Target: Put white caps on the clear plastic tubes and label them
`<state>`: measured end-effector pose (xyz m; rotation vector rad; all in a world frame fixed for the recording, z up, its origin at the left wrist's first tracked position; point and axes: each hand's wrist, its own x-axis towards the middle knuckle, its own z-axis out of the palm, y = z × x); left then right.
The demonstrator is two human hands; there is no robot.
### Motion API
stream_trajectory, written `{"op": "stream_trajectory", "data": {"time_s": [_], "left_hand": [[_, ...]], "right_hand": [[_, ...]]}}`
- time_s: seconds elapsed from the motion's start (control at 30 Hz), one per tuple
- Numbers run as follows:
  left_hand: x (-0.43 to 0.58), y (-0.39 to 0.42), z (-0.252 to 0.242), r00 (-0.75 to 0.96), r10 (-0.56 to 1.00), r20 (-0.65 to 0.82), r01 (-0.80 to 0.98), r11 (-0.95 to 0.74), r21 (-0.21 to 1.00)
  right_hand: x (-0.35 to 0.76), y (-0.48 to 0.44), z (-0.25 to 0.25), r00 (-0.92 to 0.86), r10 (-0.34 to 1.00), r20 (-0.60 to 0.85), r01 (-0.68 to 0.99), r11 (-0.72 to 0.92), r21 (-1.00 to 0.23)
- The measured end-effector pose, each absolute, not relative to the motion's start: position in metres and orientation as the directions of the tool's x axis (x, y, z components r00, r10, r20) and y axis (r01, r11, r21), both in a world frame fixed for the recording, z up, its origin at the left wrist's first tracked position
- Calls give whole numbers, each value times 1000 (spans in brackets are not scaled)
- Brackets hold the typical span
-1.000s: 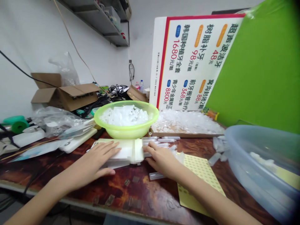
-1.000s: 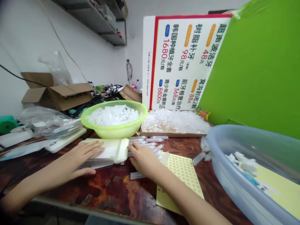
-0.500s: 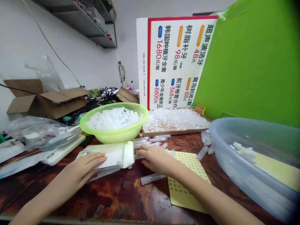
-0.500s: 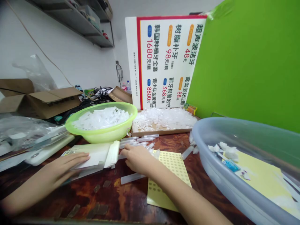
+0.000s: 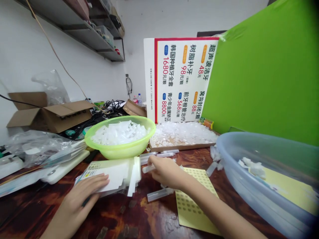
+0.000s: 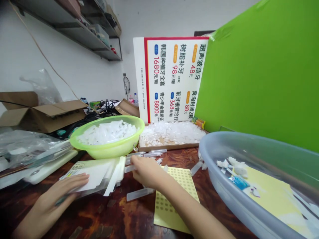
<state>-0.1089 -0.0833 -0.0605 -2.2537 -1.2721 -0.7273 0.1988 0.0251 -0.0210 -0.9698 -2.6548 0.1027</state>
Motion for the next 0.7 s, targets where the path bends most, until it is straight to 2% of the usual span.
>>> {"op": "stream_trajectory", "data": {"time_s": [0.13, 0.23, 0.4, 0.7], "left_hand": [[-97, -88, -68, 436, 556, 708, 868, -468, -167], [-91, -89, -68, 460, 545, 701, 864, -457, -211], [-90, -90, -70, 481, 556, 678, 866, -421, -270], [-92, -85, -79, 407, 600, 689, 908, -347, -234]], "right_hand": [[212, 32, -16, -661, 661, 355, 571, 750, -333], [218, 37, -15, -597, 669, 444, 518, 743, -423], [222, 39, -12, -558, 660, 503, 505, 751, -425], [233, 44, -3, -464, 659, 592, 570, 734, -370]]}}
